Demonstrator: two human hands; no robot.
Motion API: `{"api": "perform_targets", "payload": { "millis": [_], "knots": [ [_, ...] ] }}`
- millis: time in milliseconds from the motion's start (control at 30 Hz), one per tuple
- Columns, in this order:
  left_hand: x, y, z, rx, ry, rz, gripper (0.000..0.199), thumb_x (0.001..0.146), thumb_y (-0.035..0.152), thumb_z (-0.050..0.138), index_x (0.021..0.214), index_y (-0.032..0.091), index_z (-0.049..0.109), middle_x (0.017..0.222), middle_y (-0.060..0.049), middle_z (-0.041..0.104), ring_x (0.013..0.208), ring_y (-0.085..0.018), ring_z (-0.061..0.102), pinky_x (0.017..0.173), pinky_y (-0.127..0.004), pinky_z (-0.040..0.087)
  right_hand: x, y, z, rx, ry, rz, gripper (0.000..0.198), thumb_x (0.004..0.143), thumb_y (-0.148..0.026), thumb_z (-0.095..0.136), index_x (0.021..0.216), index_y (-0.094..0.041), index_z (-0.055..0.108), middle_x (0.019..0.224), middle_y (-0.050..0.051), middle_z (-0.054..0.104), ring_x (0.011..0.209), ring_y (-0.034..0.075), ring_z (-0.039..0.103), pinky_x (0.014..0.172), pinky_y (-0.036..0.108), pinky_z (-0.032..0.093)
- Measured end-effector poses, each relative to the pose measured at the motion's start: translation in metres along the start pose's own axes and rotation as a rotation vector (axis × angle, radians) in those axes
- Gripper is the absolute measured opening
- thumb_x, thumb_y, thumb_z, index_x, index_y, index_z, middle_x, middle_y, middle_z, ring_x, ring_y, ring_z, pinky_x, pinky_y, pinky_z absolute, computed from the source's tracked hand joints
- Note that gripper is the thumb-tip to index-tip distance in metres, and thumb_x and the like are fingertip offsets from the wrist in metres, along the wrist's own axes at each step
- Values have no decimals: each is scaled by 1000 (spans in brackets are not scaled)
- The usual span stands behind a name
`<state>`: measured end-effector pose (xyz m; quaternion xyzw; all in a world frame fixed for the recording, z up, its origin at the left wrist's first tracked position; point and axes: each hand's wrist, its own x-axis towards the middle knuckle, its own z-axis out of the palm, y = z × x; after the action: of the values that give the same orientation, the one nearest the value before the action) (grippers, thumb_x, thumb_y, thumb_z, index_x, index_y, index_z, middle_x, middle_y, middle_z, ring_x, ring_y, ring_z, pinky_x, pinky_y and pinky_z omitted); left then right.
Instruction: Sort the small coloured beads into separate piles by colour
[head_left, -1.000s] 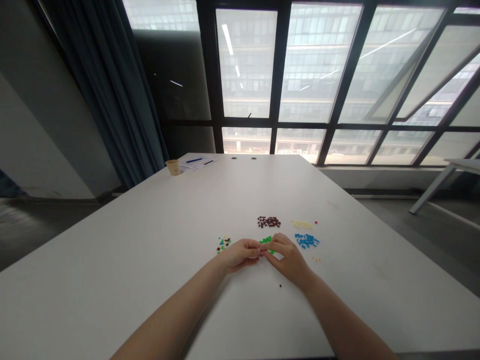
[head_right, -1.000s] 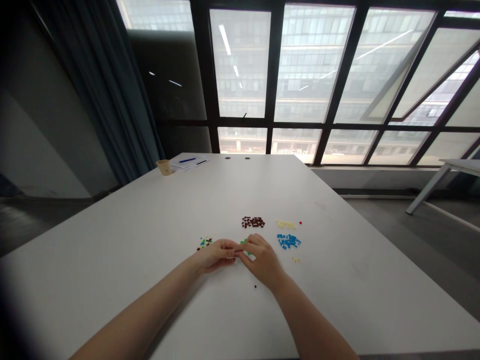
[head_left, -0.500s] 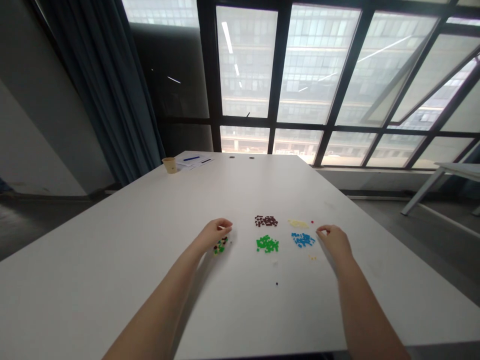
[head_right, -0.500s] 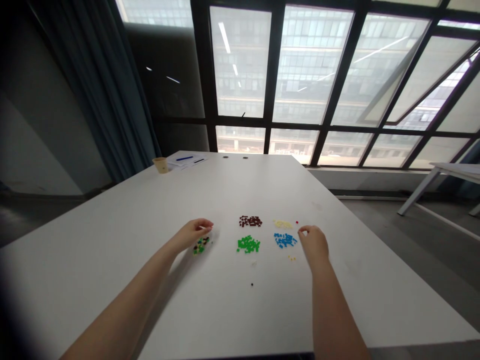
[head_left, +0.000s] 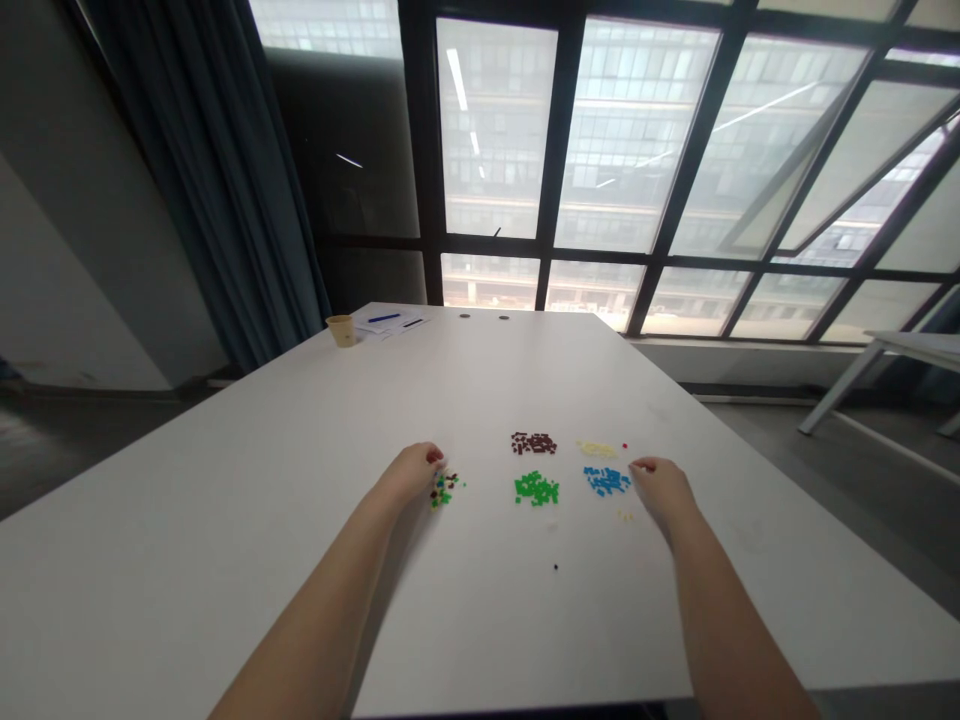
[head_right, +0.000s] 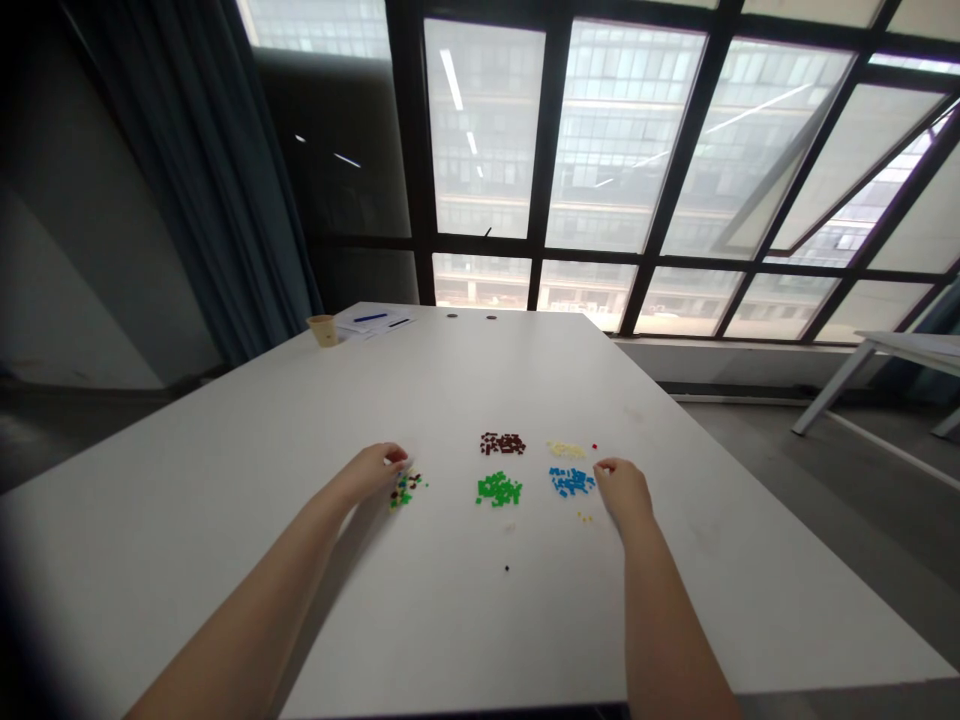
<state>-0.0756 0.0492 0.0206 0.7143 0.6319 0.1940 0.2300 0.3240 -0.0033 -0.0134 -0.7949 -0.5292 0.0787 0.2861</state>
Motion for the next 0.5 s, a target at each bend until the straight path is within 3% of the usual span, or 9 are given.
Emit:
{"api": "perform_targets", "payload": {
  "millis": [167, 333, 500],
  "knots": [
    [2, -13, 1, -10, -50, 6, 24, 57, 9, 47, 73, 14, 66, 78, -9, 67, 73, -20, 59, 65, -26, 40, -1, -14, -10, 144, 152, -6, 38, 66, -41, 45, 77, -12, 67, 67, 9, 63, 62, 19, 55, 56, 28, 38],
    [2, -16, 2, -59, -132, 9, 31, 51, 7, 45, 72, 15, 66, 69, -5, 66, 63, -17, 57, 57, -23, 39, -6, -23, -8, 210, 152, -39, 40, 65, -43, 45, 77, -11, 66, 59, 7, 60, 56, 18, 52, 52, 27, 36],
    [2, -16, 4, -51, -130, 25, 28, 51, 7, 46, 69, 15, 66, 68, -4, 65, 61, -15, 55, 57, -22, 38, -8, -29, -7, 212, 127, -59, 40, 65, -42, 45, 79, -11, 66, 59, 6, 60, 54, 17, 50, 52, 27, 35]
  ]
}}
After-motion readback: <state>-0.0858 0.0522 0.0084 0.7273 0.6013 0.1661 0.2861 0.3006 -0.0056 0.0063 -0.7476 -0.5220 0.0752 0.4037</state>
